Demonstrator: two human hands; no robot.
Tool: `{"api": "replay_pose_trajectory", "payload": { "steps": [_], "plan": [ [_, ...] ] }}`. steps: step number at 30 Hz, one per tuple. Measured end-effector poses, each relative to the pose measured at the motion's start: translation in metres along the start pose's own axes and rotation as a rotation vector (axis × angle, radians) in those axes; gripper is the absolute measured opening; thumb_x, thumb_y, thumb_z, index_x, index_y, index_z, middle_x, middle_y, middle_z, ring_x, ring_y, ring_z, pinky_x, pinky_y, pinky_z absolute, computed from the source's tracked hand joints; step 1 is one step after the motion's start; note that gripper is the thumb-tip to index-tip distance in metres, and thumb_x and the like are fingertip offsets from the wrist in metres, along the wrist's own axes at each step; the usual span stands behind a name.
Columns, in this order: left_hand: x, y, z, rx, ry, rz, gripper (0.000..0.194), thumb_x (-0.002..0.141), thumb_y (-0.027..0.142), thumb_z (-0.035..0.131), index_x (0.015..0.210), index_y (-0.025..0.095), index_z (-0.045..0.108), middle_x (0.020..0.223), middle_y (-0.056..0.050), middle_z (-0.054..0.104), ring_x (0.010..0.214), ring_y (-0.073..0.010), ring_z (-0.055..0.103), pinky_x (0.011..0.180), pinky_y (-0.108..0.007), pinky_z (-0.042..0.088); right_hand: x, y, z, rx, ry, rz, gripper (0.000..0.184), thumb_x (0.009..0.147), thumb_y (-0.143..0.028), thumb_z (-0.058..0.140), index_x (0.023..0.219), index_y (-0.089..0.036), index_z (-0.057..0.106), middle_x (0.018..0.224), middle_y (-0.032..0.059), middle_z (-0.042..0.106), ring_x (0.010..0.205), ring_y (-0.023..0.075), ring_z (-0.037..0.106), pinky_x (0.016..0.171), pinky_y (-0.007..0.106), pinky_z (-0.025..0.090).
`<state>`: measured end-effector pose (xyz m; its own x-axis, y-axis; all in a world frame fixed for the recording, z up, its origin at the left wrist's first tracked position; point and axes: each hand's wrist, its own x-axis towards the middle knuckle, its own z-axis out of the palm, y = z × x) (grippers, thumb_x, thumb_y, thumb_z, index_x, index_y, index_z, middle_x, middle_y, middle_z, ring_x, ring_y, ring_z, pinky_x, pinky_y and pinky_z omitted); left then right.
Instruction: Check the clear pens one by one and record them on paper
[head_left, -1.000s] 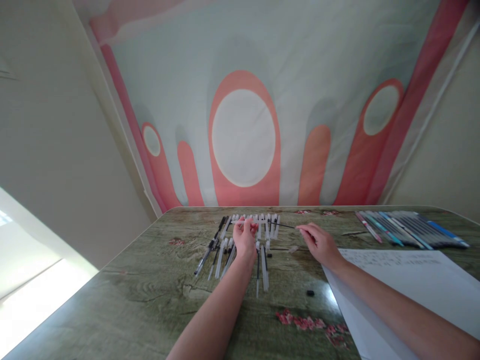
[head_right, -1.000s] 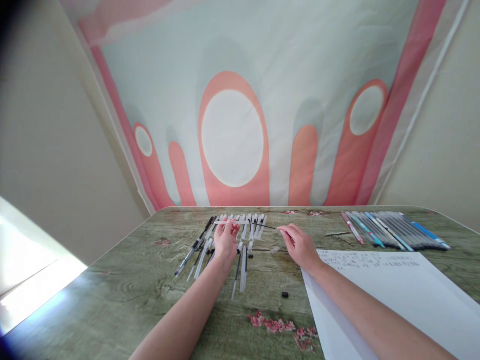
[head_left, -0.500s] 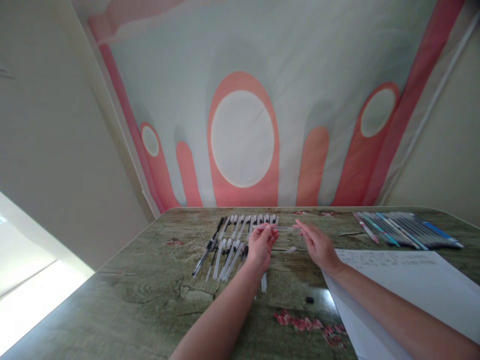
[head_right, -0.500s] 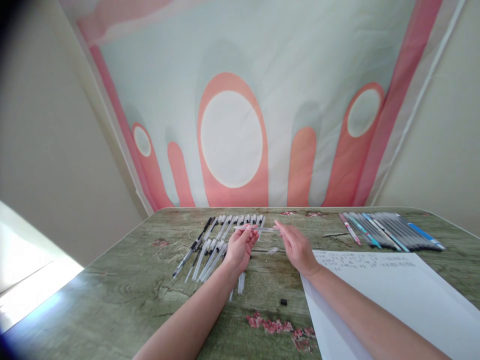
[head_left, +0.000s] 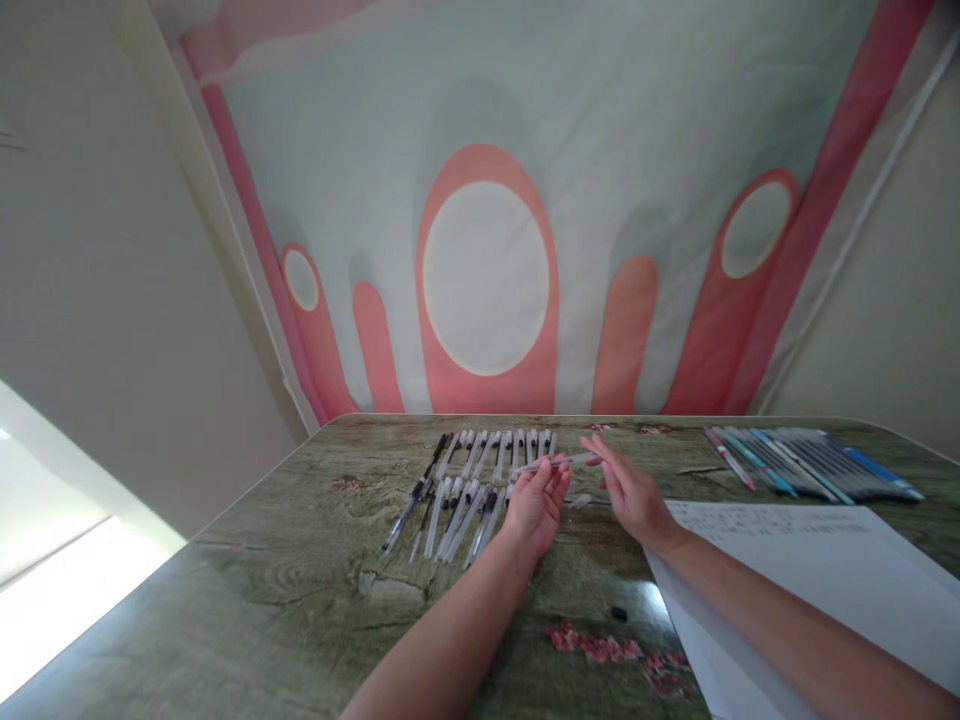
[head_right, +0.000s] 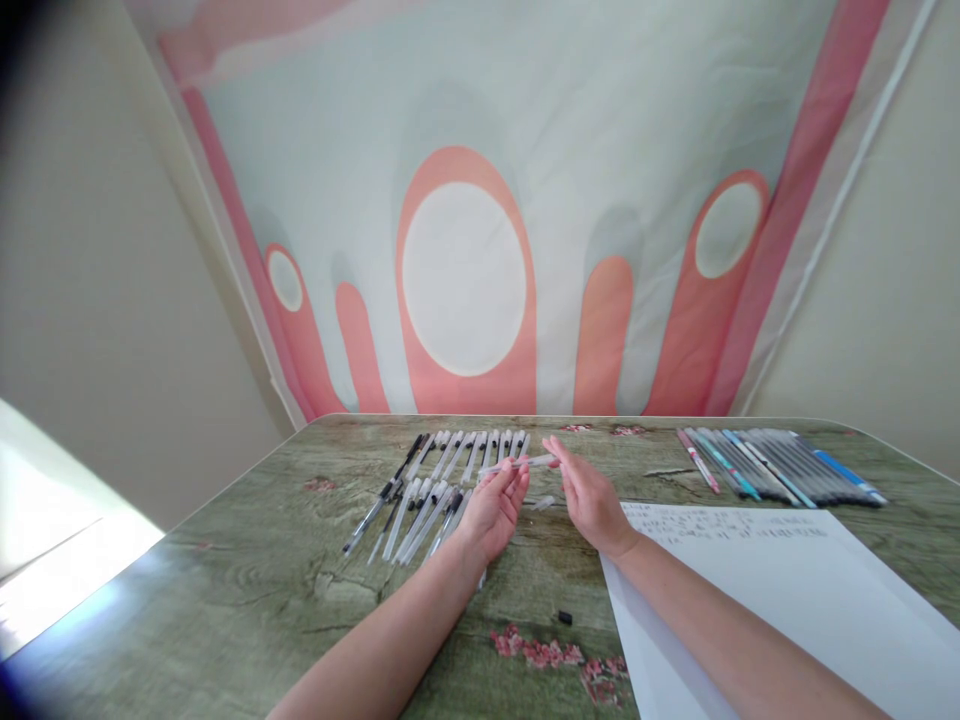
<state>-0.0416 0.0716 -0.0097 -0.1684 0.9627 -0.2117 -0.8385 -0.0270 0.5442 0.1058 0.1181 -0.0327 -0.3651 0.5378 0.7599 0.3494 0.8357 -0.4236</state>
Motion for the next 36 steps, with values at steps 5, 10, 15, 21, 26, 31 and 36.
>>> {"api": "replay_pose_trajectory", "payload": {
  "steps": [5,10,15,21,26,31,36],
  "plan": [
    [0.001,0.002,0.0,-0.014,-0.016,0.013,0.005,0.077,0.008,0.056,0.082,0.01,0.055,0.093,-0.012,0.065,0.075,-0.0119,0.064,0.071,-0.021,0.053,0.003,-0.003,-0.001,-0.034,0.004,-0.01,0.048,0.087,-0.02,0.034,0.135,-0.021,0.028,0.126,0.0094,0.048,0.106,0.0201,0.052,0.091,0.039,0.042],
    [0.005,0.012,0.0,-0.069,0.048,0.029,0.003,0.079,0.008,0.053,0.079,0.01,0.056,0.087,-0.01,0.065,0.072,-0.0103,0.064,0.068,-0.019,0.053,0.022,-0.016,-0.02,0.005,-0.025,0.172,0.027,0.08,-0.03,0.048,0.103,-0.017,0.053,0.094,0.0092,0.059,0.074,0.0169,0.056,0.07,0.032,0.046],
    [0.009,0.016,-0.001,-0.105,0.053,0.037,0.005,0.08,0.011,0.054,0.077,0.009,0.058,0.077,-0.008,0.065,0.067,-0.0087,0.063,0.067,-0.017,0.053,0.035,-0.04,-0.051,0.305,-1.025,0.334,0.033,0.067,-0.044,0.063,0.086,-0.017,0.058,0.068,-0.0002,0.059,0.059,0.0119,0.052,0.051,0.021,0.041],
    [0.009,0.015,-0.003,-0.097,0.05,0.027,0.005,0.08,0.011,0.054,0.076,0.009,0.057,0.074,-0.007,0.064,0.065,-0.0083,0.062,0.066,-0.017,0.053,0.017,-0.064,-0.041,0.097,-1.383,0.278,0.041,0.047,-0.041,0.075,0.078,-0.017,0.062,0.062,-0.003,0.059,0.052,0.0105,0.05,0.044,0.019,0.034],
    [0.008,0.015,-0.002,-0.075,0.029,0.039,0.003,0.079,0.01,0.055,0.077,0.009,0.057,0.076,-0.008,0.064,0.066,-0.0085,0.062,0.066,-0.017,0.053,0.012,-0.068,-0.03,0.101,-1.325,0.198,0.019,0.055,-0.029,0.069,0.068,-0.017,0.063,0.056,-0.0035,0.057,0.049,0.0097,0.049,0.043,0.019,0.032],
    [0.006,0.012,-0.002,-0.048,0.002,0.089,0.003,0.079,0.009,0.055,0.079,0.01,0.058,0.083,-0.01,0.066,0.07,-0.0098,0.063,0.067,-0.018,0.053,0.019,-0.04,-0.018,0.383,-0.78,0.33,0.02,0.073,-0.033,0.057,0.084,-0.017,0.061,0.068,0.0005,0.061,0.061,0.0122,0.055,0.055,0.022,0.043],
    [0.006,0.007,-0.004,-0.055,-0.003,0.085,0.003,0.078,0.008,0.055,0.079,0.01,0.056,0.089,-0.011,0.065,0.074,-0.011,0.064,0.069,-0.02,0.053,0.008,0.006,0.004,0.33,-0.061,0.476,0.026,0.08,-0.039,0.05,0.092,-0.017,0.059,0.082,0.0054,0.061,0.068,0.0161,0.057,0.062,0.031,0.049]
  ]
}}
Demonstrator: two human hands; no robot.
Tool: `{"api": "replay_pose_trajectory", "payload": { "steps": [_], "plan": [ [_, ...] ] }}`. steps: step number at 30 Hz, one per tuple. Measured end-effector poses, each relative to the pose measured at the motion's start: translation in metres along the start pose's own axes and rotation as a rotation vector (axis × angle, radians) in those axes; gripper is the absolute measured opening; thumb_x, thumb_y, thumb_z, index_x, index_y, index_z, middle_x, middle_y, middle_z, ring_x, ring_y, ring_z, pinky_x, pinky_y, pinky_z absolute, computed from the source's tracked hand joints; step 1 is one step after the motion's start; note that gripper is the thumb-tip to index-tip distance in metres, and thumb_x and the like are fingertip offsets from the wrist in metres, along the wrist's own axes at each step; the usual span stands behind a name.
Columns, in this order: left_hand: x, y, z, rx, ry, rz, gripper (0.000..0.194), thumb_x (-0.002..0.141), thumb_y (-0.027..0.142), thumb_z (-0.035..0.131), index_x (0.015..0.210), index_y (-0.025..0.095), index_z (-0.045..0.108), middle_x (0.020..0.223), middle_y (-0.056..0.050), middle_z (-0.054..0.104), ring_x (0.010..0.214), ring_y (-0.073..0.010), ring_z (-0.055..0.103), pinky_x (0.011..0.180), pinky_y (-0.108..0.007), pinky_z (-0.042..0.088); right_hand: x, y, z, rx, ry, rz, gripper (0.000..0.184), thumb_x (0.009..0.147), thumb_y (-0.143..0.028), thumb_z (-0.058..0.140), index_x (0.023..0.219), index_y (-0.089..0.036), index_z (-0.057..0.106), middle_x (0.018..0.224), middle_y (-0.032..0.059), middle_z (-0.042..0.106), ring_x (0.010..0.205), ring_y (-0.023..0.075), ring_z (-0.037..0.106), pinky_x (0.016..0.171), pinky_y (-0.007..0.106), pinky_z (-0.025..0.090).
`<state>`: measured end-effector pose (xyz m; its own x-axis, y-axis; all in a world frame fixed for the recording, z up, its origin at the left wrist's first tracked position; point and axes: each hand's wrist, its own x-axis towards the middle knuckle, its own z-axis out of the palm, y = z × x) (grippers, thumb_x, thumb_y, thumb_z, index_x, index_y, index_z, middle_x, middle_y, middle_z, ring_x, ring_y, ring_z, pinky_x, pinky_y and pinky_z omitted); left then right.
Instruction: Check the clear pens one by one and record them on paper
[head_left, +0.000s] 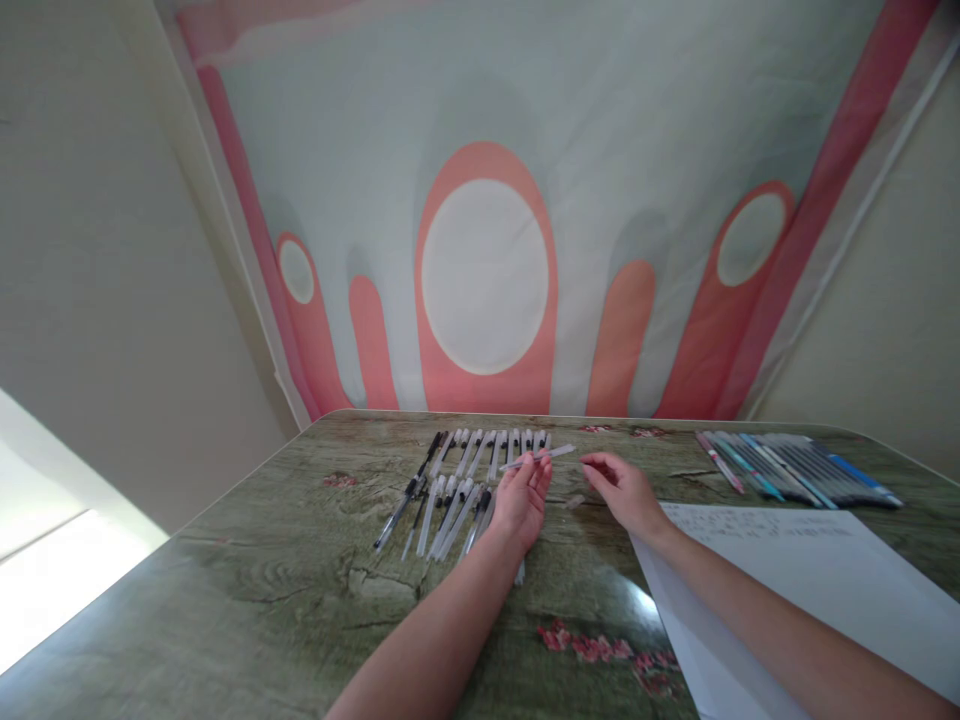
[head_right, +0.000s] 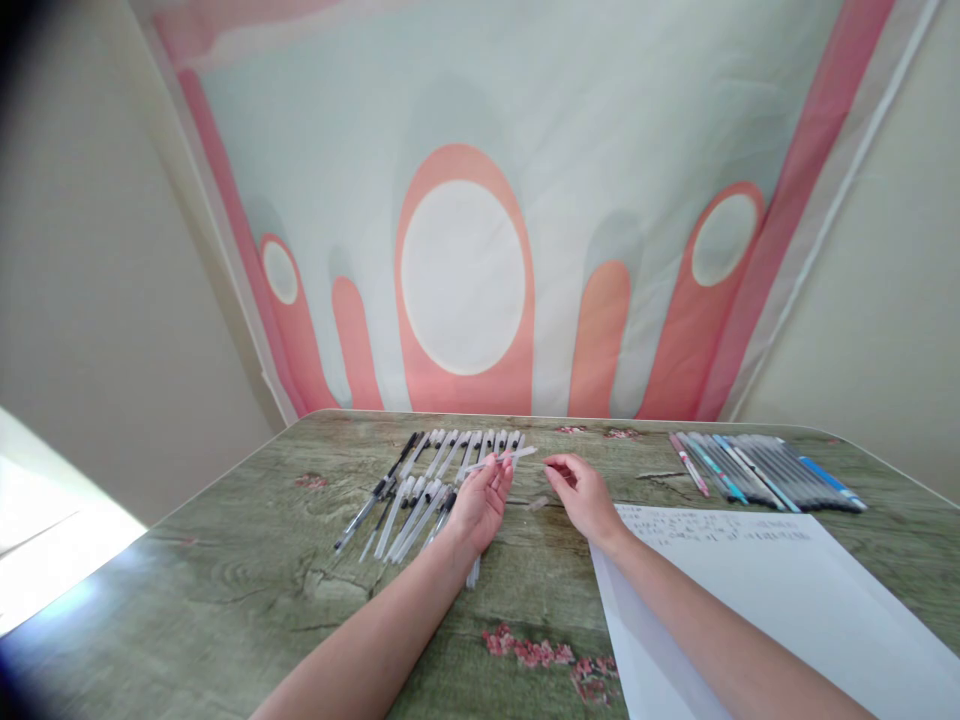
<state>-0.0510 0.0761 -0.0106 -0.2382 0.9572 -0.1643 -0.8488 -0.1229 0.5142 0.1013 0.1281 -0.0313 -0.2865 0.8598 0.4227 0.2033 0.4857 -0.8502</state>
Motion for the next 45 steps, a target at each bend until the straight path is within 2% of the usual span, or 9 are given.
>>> {"api": "replay_pose_trajectory", "payload": {
  "steps": [3,7,11,19,25,31,40,45],
  "plan": [
    [0.0,-0.003,-0.002,0.015,-0.019,-0.018,0.002,0.078,0.009,0.055,0.08,0.011,0.056,0.09,-0.011,0.065,0.075,-0.011,0.064,0.07,-0.02,0.053,-0.002,0.011,0.0,-0.039,0.129,-0.099,0.024,0.082,-0.036,0.048,0.092,-0.018,0.06,0.091,0.0073,0.058,0.078,0.0185,0.057,0.067,0.034,0.05],
    [-0.001,-0.006,-0.003,0.038,-0.048,-0.015,0.002,0.078,0.011,0.056,0.08,0.011,0.055,0.09,-0.011,0.065,0.075,-0.0111,0.064,0.071,-0.021,0.053,-0.006,0.001,0.001,-0.104,0.239,-0.247,0.021,0.083,-0.032,0.048,0.096,-0.02,0.059,0.095,0.0081,0.057,0.087,0.02,0.055,0.076,0.037,0.048],
    [-0.001,-0.007,-0.004,0.042,-0.066,-0.011,0.004,0.077,0.011,0.057,0.081,0.011,0.055,0.089,-0.011,0.065,0.075,-0.011,0.063,0.072,-0.021,0.052,-0.009,-0.006,0.004,-0.122,0.299,-0.289,0.022,0.082,-0.028,0.05,0.102,-0.019,0.053,0.095,0.0075,0.058,0.086,0.019,0.056,0.079,0.037,0.047],
    [-0.002,-0.007,-0.004,0.067,-0.083,0.0,0.005,0.077,0.011,0.058,0.081,0.011,0.055,0.088,-0.011,0.065,0.074,-0.0108,0.063,0.071,-0.021,0.052,-0.009,-0.011,0.001,-0.213,0.283,-0.355,0.013,0.082,-0.026,0.049,0.092,-0.02,0.055,0.089,0.0065,0.057,0.081,0.0185,0.055,0.076,0.036,0.047],
    [-0.002,-0.007,-0.004,0.077,-0.066,0.011,0.005,0.077,0.012,0.058,0.081,0.011,0.055,0.089,-0.01,0.065,0.074,-0.0108,0.063,0.072,-0.021,0.052,-0.009,-0.015,-0.001,-0.251,0.271,-0.385,0.015,0.084,-0.024,0.047,0.095,-0.021,0.057,0.091,0.0069,0.055,0.083,0.0191,0.054,0.074,0.036,0.047],
    [-0.002,-0.007,-0.004,0.082,-0.061,0.007,0.007,0.077,0.013,0.059,0.081,0.011,0.054,0.088,-0.011,0.065,0.074,-0.0109,0.063,0.072,-0.021,0.051,-0.01,-0.017,-0.001,-0.273,0.267,-0.424,0.019,0.086,-0.024,0.043,0.097,-0.023,0.059,0.094,0.0072,0.055,0.091,0.021,0.054,0.084,0.04,0.044],
    [-0.003,-0.007,-0.004,0.101,-0.072,0.002,0.006,0.077,0.013,0.058,0.08,0.011,0.054,0.087,-0.01,0.065,0.074,-0.0106,0.063,0.072,-0.021,0.051,-0.012,-0.016,0.002,-0.227,0.237,-0.407,0.019,0.086,-0.026,0.044,0.101,-0.021,0.055,0.095,0.0082,0.056,0.09,0.0209,0.054,0.079,0.039,0.046],
    [-0.003,-0.006,-0.003,0.102,-0.059,-0.007,0.006,0.076,0.014,0.06,0.08,0.011,0.055,0.084,-0.008,0.064,0.066,-0.0086,0.061,0.065,-0.02,0.051,-0.011,-0.015,0.003,-0.201,0.22,-0.394,0.019,0.086,-0.028,0.044,0.099,-0.022,0.055,0.095,0.0079,0.057,0.088,0.0206,0.055,0.078,0.038,0.047]
  ]
}}
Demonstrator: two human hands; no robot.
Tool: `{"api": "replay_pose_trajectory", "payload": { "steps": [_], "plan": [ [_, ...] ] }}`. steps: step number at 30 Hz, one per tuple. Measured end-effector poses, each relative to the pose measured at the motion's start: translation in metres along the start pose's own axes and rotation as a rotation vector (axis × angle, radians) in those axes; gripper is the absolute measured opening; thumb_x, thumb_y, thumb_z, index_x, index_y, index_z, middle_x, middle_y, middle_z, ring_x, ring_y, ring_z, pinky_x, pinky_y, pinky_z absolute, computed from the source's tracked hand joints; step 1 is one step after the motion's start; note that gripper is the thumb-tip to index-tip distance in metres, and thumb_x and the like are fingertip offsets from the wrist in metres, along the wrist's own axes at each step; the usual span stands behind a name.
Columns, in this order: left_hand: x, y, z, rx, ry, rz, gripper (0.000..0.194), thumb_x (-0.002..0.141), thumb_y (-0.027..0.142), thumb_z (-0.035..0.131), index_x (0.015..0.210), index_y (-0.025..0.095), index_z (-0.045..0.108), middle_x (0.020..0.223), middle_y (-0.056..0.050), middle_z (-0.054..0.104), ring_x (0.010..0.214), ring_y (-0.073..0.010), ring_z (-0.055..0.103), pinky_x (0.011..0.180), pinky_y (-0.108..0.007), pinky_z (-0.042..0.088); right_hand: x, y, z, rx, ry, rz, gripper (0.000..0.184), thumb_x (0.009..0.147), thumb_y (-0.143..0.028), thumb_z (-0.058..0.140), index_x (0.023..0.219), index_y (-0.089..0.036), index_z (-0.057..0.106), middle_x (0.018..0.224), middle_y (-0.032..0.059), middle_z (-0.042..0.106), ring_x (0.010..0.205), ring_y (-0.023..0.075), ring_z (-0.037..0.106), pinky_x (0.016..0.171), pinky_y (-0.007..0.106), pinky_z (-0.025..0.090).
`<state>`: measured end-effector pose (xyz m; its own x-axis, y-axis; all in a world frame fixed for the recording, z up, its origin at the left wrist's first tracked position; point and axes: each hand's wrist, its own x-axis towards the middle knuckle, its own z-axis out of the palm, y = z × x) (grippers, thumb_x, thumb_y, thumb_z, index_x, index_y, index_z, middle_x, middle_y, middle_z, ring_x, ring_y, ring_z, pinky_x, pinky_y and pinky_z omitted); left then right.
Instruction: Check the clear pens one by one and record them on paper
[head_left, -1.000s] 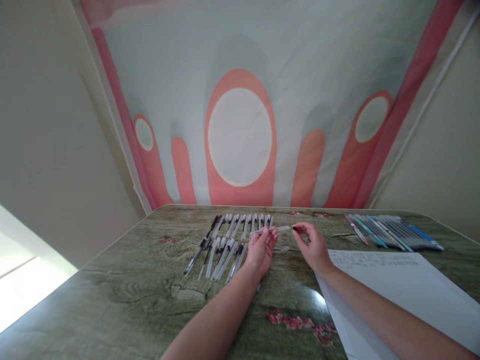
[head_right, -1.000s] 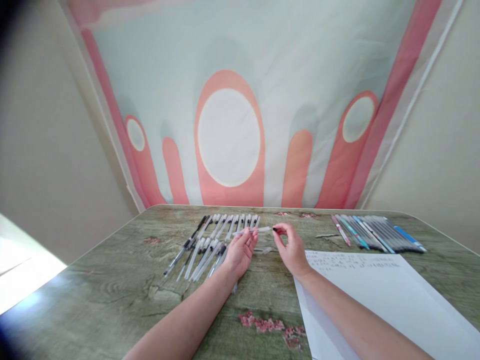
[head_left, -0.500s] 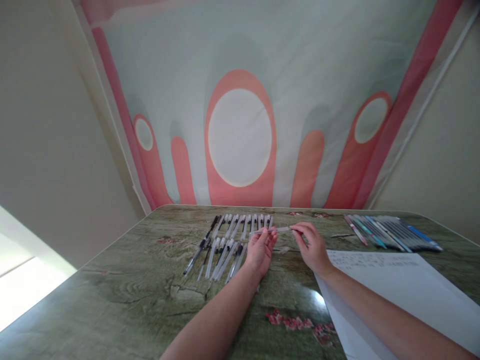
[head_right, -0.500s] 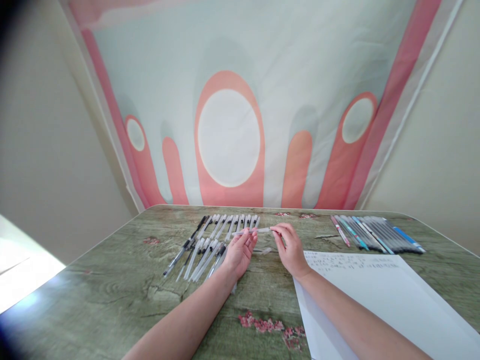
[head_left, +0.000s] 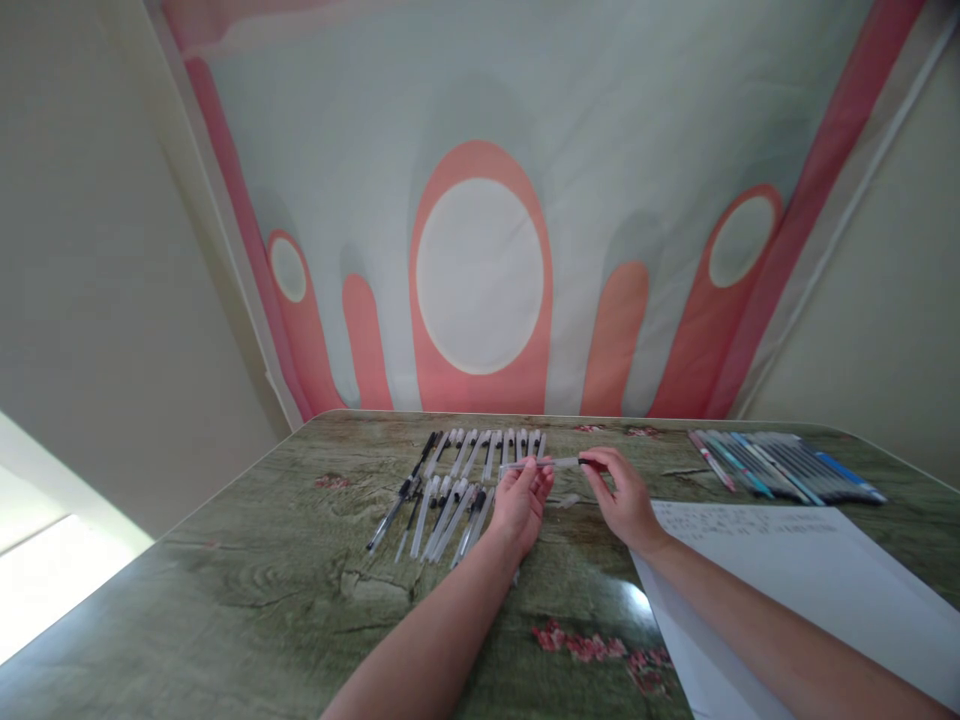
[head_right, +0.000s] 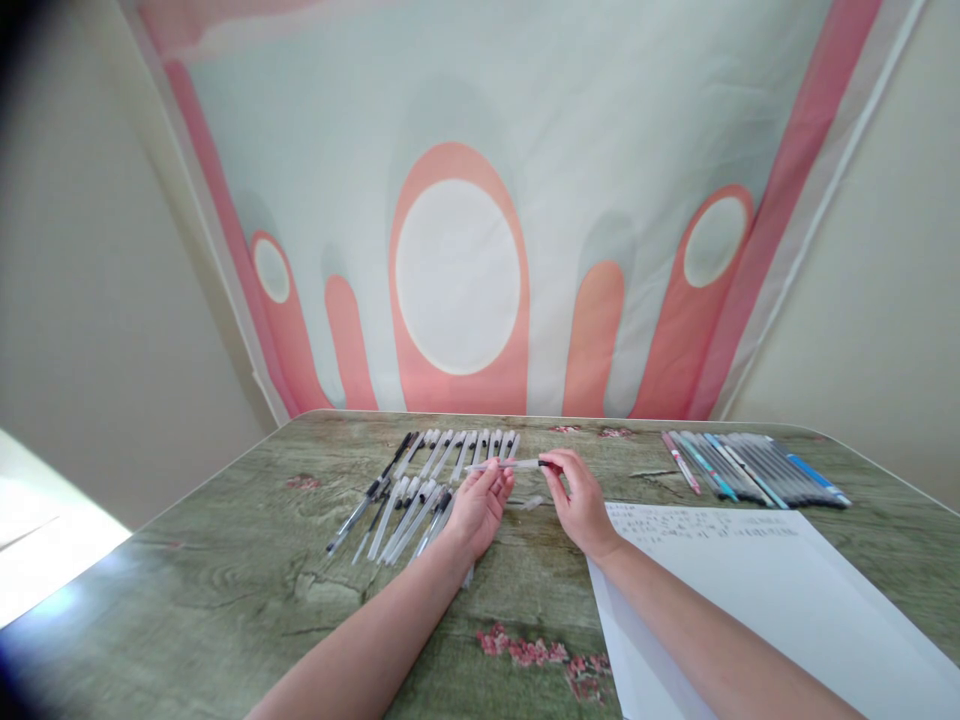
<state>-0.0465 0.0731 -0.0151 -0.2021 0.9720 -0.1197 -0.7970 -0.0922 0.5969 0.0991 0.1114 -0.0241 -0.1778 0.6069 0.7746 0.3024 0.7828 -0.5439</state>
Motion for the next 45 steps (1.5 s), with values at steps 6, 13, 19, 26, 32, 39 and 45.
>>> {"api": "replay_pose_trajectory", "payload": {
  "steps": [6,13,19,26,32,39,45],
  "plan": [
    [0.002,-0.0015,-0.0023,0.032,-0.006,0.039,0.008,0.076,0.015,0.06,0.08,0.012,0.054,0.084,-0.007,0.064,0.063,-0.0074,0.06,0.063,-0.019,0.051,-0.0003,0.0014,0.0006,0.024,-0.012,0.004,0.019,0.085,-0.029,0.045,0.099,-0.022,0.055,0.094,0.0077,0.057,0.087,0.0205,0.055,0.077,0.038,0.047],
    [0.0029,-0.0023,-0.0031,0.036,-0.01,0.051,0.008,0.076,0.013,0.059,0.081,0.012,0.053,0.085,-0.008,0.064,0.063,-0.0071,0.059,0.063,-0.019,0.05,-0.0008,0.0035,0.0011,0.021,-0.018,0.023,0.018,0.085,-0.029,0.046,0.098,-0.021,0.055,0.093,0.0073,0.057,0.085,0.0199,0.055,0.077,0.037,0.047],
    [0.0034,-0.002,-0.0043,0.039,-0.009,0.044,0.01,0.075,0.015,0.061,0.081,0.013,0.053,0.084,-0.007,0.064,0.061,-0.0064,0.058,0.062,-0.018,0.05,-0.0011,0.0018,0.0005,0.048,-0.033,0.043,0.017,0.085,-0.027,0.046,0.098,-0.021,0.054,0.092,0.0069,0.057,0.083,0.019,0.055,0.077,0.036,0.047],
    [0.0048,-0.0021,-0.0062,0.039,-0.009,0.046,0.015,0.073,0.018,0.064,0.08,0.013,0.053,0.083,-0.006,0.063,0.06,-0.0057,0.057,0.061,-0.017,0.049,-0.0008,0.0021,0.0016,0.063,-0.054,0.046,0.017,0.084,-0.027,0.048,0.099,-0.02,0.054,0.091,0.0062,0.057,0.082,0.018,0.055,0.077,0.034,0.046],
    [0.0057,-0.0037,-0.0065,0.059,-0.007,0.05,0.017,0.071,0.02,0.066,0.081,0.013,0.054,0.083,-0.006,0.063,0.06,-0.0059,0.056,0.06,-0.018,0.048,-0.0016,0.0023,0.0003,0.052,-0.06,0.038,0.017,0.084,-0.026,0.049,0.099,-0.02,0.054,0.09,0.0059,0.056,0.081,0.0176,0.055,0.076,0.034,0.045],
    [0.0053,-0.004,-0.0067,0.077,-0.04,0.076,0.018,0.072,0.021,0.066,0.081,0.013,0.053,0.082,-0.007,0.064,0.066,-0.008,0.059,0.066,-0.02,0.049,-0.0028,0.0025,0.0009,0.057,-0.069,0.037,0.017,0.084,-0.028,0.049,0.097,-0.02,0.055,0.086,0.0054,0.057,0.079,0.0178,0.056,0.075,0.033,0.046],
    [0.0045,-0.0035,-0.0062,0.084,-0.052,0.079,0.019,0.071,0.021,0.066,0.082,0.013,0.053,0.082,-0.007,0.064,0.067,-0.0086,0.059,0.068,-0.021,0.048,-0.0029,0.0014,0.0004,0.082,-0.076,0.094,0.016,0.083,-0.029,0.05,0.096,-0.02,0.054,0.086,0.005,0.058,0.079,0.0173,0.056,0.074,0.032,0.046]
  ]
}}
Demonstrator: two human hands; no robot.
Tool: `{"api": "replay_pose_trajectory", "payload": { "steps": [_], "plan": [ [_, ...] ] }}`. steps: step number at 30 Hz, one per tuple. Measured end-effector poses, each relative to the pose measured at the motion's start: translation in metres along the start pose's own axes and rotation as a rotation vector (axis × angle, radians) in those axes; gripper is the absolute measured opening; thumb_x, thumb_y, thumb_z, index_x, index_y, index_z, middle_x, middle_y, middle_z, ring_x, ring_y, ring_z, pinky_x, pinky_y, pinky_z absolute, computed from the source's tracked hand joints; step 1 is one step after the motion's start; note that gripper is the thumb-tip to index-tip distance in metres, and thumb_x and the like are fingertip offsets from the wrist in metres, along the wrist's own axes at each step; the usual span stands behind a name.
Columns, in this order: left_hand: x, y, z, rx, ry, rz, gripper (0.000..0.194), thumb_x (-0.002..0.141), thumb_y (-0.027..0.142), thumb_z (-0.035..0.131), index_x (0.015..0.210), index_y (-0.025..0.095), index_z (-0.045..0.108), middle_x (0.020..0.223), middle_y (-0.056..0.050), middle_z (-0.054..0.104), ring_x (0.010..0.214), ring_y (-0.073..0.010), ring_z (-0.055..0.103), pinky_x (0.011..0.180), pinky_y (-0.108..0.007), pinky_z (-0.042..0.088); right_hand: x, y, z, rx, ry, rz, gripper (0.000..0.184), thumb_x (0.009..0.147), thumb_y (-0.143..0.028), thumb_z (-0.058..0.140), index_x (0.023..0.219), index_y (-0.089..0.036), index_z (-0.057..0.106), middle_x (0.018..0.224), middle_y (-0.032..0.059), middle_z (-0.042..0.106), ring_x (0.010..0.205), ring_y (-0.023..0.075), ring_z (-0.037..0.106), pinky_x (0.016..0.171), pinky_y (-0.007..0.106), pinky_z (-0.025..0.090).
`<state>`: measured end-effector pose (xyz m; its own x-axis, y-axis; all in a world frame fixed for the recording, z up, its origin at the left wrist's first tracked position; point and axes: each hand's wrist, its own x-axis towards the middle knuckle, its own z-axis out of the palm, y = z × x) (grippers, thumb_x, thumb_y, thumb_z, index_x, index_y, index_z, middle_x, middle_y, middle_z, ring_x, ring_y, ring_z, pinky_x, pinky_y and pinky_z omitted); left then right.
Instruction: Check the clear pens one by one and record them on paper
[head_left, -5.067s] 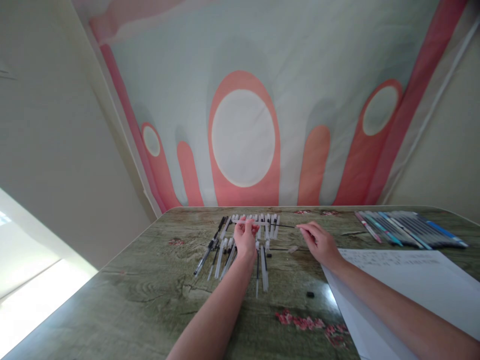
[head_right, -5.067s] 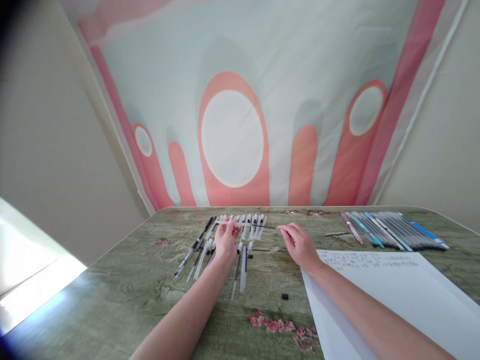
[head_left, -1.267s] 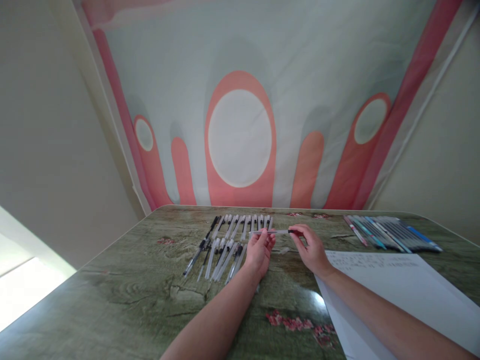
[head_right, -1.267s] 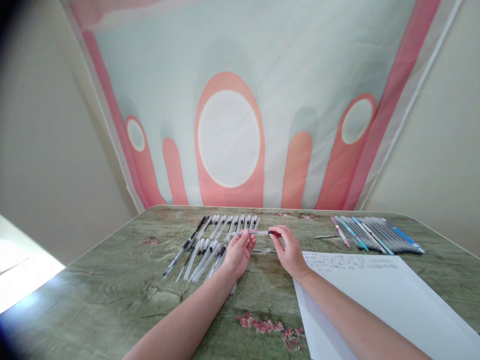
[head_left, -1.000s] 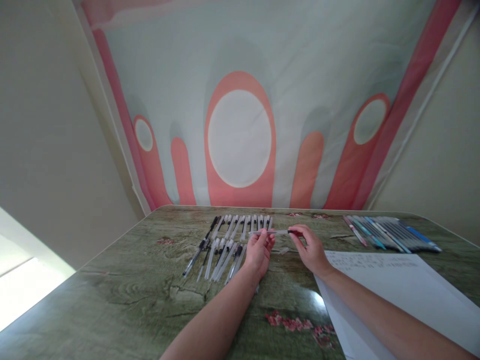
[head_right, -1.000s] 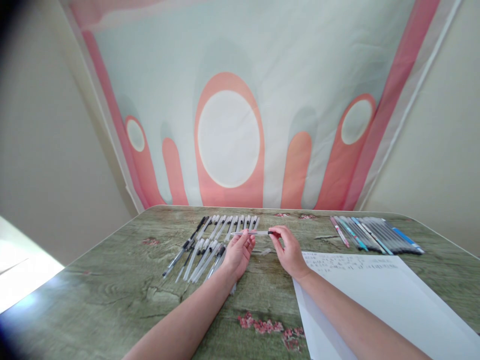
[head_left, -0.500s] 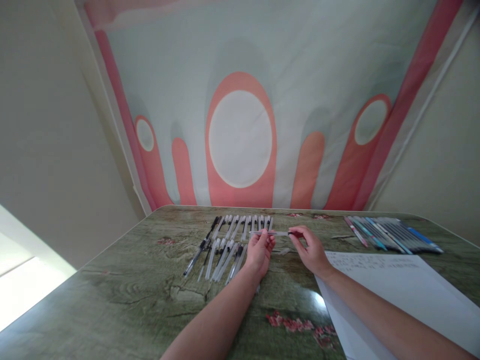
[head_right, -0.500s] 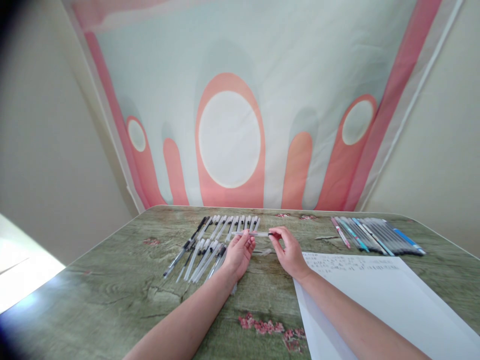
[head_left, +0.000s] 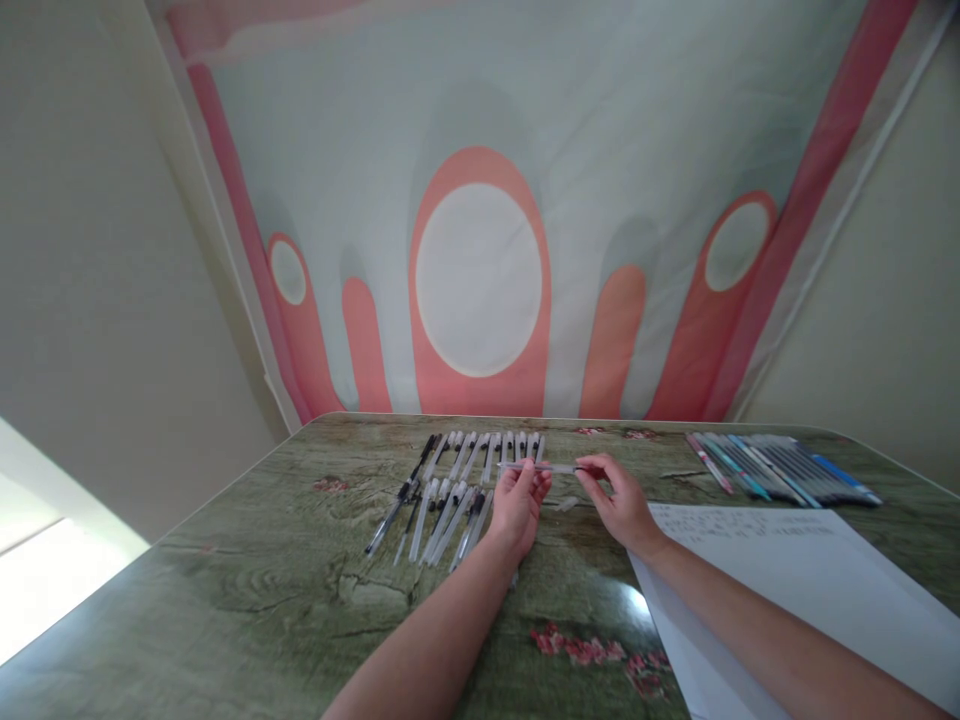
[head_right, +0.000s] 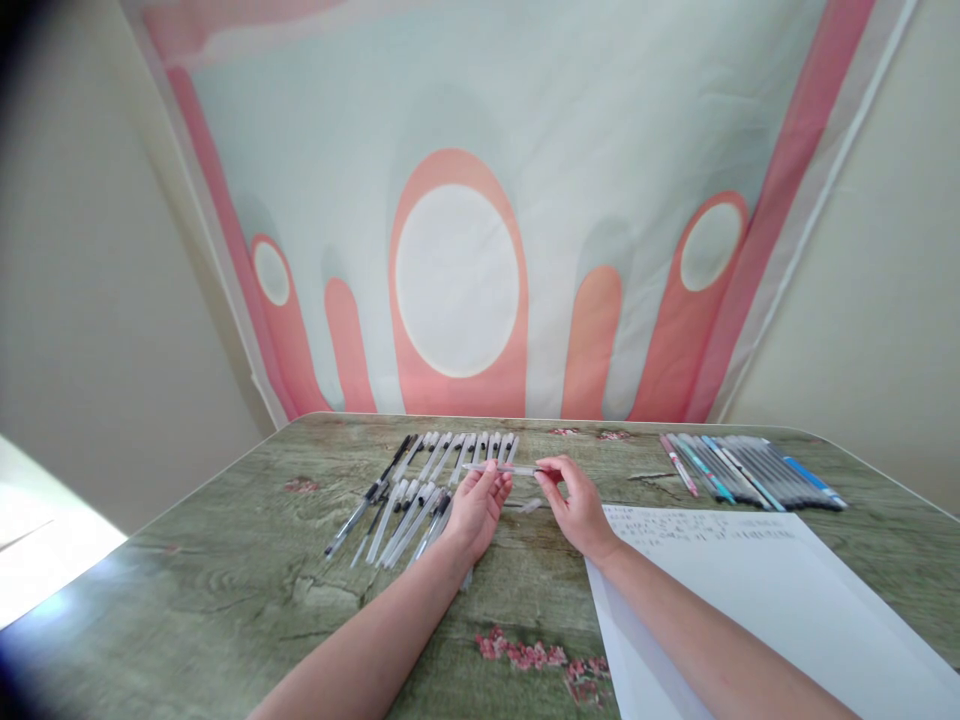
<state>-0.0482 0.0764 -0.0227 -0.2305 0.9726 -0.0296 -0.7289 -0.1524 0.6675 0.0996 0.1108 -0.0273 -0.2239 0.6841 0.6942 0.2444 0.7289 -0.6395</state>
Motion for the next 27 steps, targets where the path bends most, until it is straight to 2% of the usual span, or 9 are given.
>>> {"api": "replay_pose_trajectory", "payload": {
  "steps": [6,11,16,27],
  "plan": [
    [-0.0009,0.0,0.0011,0.006,-0.009,0.008,0.02,0.071,0.022,0.066,0.082,0.013,0.053,0.082,-0.007,0.064,0.067,-0.0083,0.059,0.069,-0.021,0.048,-0.0007,0.0033,-0.0004,0.015,0.005,0.056,0.012,0.083,-0.03,0.05,0.086,-0.019,0.056,0.081,0.0035,0.059,0.076,0.0163,0.057,0.072,0.029,0.046],
    [0.0005,-0.0006,-0.0001,0.012,-0.004,0.012,0.019,0.072,0.021,0.065,0.083,0.013,0.052,0.083,-0.007,0.064,0.067,-0.0081,0.059,0.069,-0.021,0.048,-0.0006,0.0033,-0.0007,0.003,-0.009,0.082,0.014,0.083,-0.032,0.05,0.085,-0.019,0.057,0.08,0.0032,0.061,0.075,0.0165,0.058,0.072,0.029,0.046],
    [0.002,0.0003,-0.0013,-0.002,0.018,0.037,0.017,0.072,0.021,0.065,0.082,0.013,0.052,0.081,-0.006,0.064,0.067,-0.0078,0.059,0.069,-0.02,0.048,-0.0006,0.0011,0.0013,0.003,-0.03,0.033,0.017,0.083,-0.03,0.05,0.094,-0.02,0.056,0.087,0.0044,0.061,0.078,0.0165,0.058,0.074,0.029,0.047],
    [0.0018,0.0003,-0.0021,0.017,0.025,0.046,0.02,0.071,0.023,0.066,0.082,0.014,0.051,0.08,-0.005,0.063,0.066,-0.0071,0.059,0.07,-0.02,0.047,0.0005,-0.0002,-0.0005,-0.078,-0.051,-0.061,0.017,0.086,-0.031,0.044,0.093,-0.02,0.055,0.085,0.0054,0.059,0.077,0.0172,0.056,0.072,0.03,0.046]
  ]
}}
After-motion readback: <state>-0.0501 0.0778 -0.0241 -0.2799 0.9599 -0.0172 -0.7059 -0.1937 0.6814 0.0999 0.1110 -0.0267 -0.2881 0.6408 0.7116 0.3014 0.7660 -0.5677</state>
